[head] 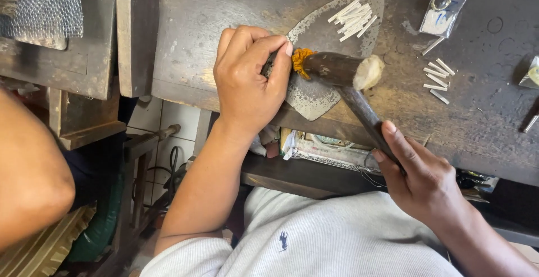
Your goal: Hammering small metal strips on a metal plate to shape or flatten them at a jewelry workbench.
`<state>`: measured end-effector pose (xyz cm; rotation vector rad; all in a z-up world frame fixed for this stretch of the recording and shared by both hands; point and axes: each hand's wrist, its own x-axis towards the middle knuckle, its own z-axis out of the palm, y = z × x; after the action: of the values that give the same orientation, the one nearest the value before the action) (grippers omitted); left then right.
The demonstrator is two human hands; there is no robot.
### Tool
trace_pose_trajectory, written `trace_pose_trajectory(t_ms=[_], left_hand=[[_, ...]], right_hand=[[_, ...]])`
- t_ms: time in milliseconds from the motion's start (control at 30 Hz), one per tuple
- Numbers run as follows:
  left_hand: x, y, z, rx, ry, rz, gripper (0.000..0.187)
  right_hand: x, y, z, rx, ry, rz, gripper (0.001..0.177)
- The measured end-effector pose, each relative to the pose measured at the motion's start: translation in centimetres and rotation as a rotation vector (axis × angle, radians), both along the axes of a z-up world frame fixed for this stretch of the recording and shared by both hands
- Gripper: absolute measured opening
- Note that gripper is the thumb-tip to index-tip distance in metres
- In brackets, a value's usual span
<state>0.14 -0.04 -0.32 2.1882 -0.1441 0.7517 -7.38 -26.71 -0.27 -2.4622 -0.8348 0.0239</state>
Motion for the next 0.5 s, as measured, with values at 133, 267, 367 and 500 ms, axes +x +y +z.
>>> trace_pose_trajectory(t_ms=[133,267,367,500], left_hand=[[-0.4,0.0,-0.6,0.078,0.164,-0.008,0.021],[-0.1,-0.2,-0.1,0.237,0.414,-0.023,0.053],[0.1,-0.6,-0.4,0.277,0.418,0.028,0.046],[0.1,-0.7,-0.9,0.287,0.333,0.042,0.037]], right_hand=[[0.8,-1.1,0.2,0.142,-0.044,-0.052,0.057],[2.7,-1.9,0.9,0.362,0.057,-0.1,0.061],[5.3,-2.5,2.1,0.233,0.202,-0.213,0.064],[9.8,-1.3,5.2,0.448,0.55,-0.258,0.068]])
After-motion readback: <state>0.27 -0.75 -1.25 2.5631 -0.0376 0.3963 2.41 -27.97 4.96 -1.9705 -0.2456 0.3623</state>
